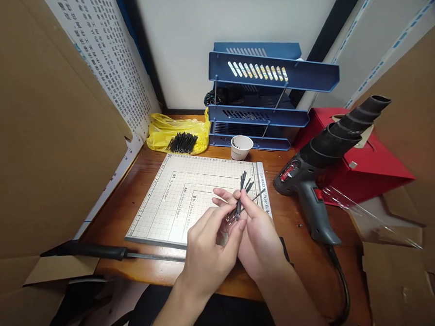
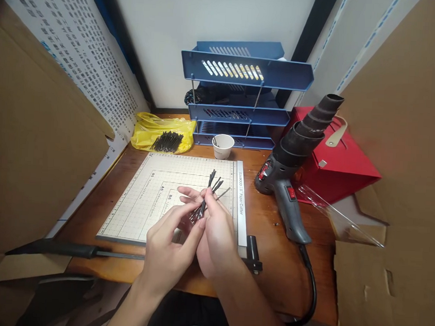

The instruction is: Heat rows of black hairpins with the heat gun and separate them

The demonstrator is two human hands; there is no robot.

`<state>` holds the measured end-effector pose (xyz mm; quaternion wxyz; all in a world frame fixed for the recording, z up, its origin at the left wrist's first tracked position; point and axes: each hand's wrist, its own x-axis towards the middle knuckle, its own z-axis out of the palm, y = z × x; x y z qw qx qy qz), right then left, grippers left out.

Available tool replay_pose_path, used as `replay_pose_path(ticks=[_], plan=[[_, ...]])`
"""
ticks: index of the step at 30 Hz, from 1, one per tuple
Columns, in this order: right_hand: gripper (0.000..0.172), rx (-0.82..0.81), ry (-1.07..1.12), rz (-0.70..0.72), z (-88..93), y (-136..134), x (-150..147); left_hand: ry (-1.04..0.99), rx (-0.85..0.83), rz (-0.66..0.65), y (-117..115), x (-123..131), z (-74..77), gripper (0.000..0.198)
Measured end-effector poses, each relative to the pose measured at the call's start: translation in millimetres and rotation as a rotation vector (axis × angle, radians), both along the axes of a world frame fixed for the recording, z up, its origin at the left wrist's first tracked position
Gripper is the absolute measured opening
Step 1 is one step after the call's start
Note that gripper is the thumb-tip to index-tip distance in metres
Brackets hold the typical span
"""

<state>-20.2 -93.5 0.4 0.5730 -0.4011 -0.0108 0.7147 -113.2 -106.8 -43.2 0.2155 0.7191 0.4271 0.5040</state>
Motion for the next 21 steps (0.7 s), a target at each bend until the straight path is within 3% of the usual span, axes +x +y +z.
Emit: replay_pose_path(ticks=[4, 10, 14, 17, 21], plan=[[0.047, 0.035, -0.057, 0.005, 2.0, -0.4, -3.8, 0.017, 0.012, 0.101, 0.6, 0.9, 0.3, 0.018], [0.036, 0.133, -0.112, 0.006, -6.1, 2.8, -2.5, 0.082, 0.279, 0.088, 6.5, 2.1, -2.3, 0.029], [0.027, 0.199, -0.024, 0.038, -9.5, 8.2, 5.2, -0.01, 0.184, 0.059, 17.8, 0.4, 4.6, 0.023], [0.032, 0.289, 0.039, 0.083, -10.2, 10.2, 11.9, -0.011, 0.07, 0.088, 42.8, 1.4, 15.1, 0.018], [0.045, 0.236, 0.028, 0.075, -14.0, 4.0, 23.5, 0.103, 0.023, 0.073, 103.5, 10.1, 32.9, 0.019]])
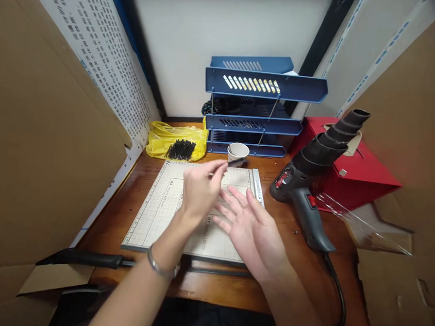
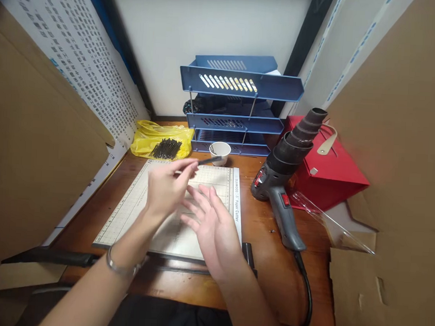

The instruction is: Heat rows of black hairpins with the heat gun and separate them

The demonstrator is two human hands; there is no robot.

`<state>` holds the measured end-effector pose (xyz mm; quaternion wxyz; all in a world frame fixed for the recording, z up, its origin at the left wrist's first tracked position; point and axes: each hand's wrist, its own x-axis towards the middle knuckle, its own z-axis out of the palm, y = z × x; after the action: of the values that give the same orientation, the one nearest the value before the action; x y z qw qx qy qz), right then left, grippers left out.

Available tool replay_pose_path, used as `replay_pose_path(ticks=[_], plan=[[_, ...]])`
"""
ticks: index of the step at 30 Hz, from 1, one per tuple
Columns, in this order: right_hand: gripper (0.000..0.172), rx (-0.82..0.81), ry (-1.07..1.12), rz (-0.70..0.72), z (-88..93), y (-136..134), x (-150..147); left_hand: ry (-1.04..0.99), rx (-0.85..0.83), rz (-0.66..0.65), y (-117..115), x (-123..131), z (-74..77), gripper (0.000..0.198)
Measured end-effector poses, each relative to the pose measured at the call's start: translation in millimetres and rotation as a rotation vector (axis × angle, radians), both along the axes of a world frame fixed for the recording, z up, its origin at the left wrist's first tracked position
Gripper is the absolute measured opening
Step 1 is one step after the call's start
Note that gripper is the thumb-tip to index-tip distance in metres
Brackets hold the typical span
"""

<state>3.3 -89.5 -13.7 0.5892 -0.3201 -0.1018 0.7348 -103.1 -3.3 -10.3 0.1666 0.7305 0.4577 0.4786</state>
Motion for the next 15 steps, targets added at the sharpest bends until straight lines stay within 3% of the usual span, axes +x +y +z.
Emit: replay_pose_path(ticks=[4, 7, 12, 15], plan=[[0.047, -0.095, -0.063, -0.057, -8.4, -14.8, 13.4, 0.187, -0.025, -0.065, 63.0, 15.8, 18.9, 0.017], [0.05, -0.137, -0.087, -0.115, -14.0, -24.0, 20.8, 0.36, -0.063, -0.094, 95.4, 29.3, 27.4, 0.019], [0.043, -0.138, -0.119, -0.166, -13.4, -28.6, 28.2, 0.611, -0.137, -0.129, 117.7, 54.4, 21.2, 0.014], [0.041, -0.094, -0.229, -0.156, -7.2, -33.3, 32.2, 0.679, -0.13, -0.13, 116.8, 59.9, 12.4, 0.026]])
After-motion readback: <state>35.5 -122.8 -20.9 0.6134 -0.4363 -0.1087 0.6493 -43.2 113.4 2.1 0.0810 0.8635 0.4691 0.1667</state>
